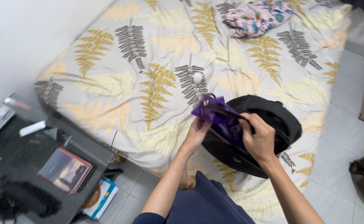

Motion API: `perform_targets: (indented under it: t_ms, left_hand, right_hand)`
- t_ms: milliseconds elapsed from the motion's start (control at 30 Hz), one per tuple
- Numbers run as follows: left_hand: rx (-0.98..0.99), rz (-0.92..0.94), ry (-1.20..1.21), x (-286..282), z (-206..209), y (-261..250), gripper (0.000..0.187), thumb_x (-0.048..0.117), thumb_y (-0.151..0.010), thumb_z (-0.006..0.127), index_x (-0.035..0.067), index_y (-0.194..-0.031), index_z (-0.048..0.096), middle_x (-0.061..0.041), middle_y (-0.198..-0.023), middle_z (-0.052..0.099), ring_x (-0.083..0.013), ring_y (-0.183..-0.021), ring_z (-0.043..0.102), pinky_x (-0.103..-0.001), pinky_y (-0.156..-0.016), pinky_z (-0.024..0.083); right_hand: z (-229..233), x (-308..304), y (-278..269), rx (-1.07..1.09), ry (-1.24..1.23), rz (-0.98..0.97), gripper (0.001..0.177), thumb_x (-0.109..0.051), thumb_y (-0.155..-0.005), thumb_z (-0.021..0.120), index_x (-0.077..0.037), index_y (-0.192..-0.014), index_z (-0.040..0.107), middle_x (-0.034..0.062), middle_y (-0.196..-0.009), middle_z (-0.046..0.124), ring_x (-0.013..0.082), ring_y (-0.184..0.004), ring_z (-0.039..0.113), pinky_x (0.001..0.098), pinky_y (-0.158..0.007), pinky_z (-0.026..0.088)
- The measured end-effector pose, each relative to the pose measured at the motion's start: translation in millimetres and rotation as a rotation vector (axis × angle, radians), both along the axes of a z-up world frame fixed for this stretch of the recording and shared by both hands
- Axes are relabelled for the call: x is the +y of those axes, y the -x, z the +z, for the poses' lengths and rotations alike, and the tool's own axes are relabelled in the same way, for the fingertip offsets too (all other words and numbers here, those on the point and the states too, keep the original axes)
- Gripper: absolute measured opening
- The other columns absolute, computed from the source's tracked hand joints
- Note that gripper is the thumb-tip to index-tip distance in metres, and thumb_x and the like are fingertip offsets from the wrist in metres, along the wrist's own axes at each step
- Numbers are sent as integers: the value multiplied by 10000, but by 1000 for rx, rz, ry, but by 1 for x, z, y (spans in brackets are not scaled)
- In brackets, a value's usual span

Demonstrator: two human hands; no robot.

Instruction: The person unpacks a black backpack lying on a bed, taking out a charging cable, a folded umbrella, books, and a purple pouch and placing them on the adjacent glass table. They open and close the backpack compartments while removing the items one at a time.

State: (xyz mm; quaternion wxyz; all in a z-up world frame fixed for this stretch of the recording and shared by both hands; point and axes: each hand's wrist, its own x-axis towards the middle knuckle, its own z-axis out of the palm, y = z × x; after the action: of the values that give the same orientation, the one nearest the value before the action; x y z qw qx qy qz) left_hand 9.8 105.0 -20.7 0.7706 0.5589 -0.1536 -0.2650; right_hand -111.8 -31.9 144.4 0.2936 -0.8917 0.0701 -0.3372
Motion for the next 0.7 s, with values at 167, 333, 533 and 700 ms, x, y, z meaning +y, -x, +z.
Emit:
perform_targets:
  t_ms: [167,333,533,700]
  left_hand:
    - [-103,417,109,46,36,5,691,216,-918,763,109,-1484,382,-75,-1309,536,-173,-1110,569,-303,-970,495]
    - [-532,630,-215,118,57,10,502,80,-829,830,72,-1294,641,-121,-1448,560,-252,-1273,615,-339,-1011,561]
    - [-675,779,-302,146,43,30,240,-16,-865,764,29,-1094,710,-142,-1363,673,-307,-1330,624,-377,-1110,510]
    - [-660,792,-294,159,27,26,186,-16,-883,747,13,-1066,726,-150,-1306,713,-313,-1329,633,-381,-1119,512]
  right_hand:
    - [-6,41,-28,49,-158,174,144,-36,-971,684,56,-1082,686,121,-793,638,186,-629,578,292,-618,473]
    - [-27,63,-38,196,-266,356,188,-68,-973,670,60,-1108,692,91,-770,641,134,-626,545,279,-614,468]
    - [-57,77,-42,356,-339,428,164,-110,-984,670,41,-1038,703,50,-720,632,82,-624,503,268,-575,436]
    - [-80,83,-48,493,-381,438,189,-153,-996,668,31,-989,711,39,-654,603,66,-604,483,275,-549,420]
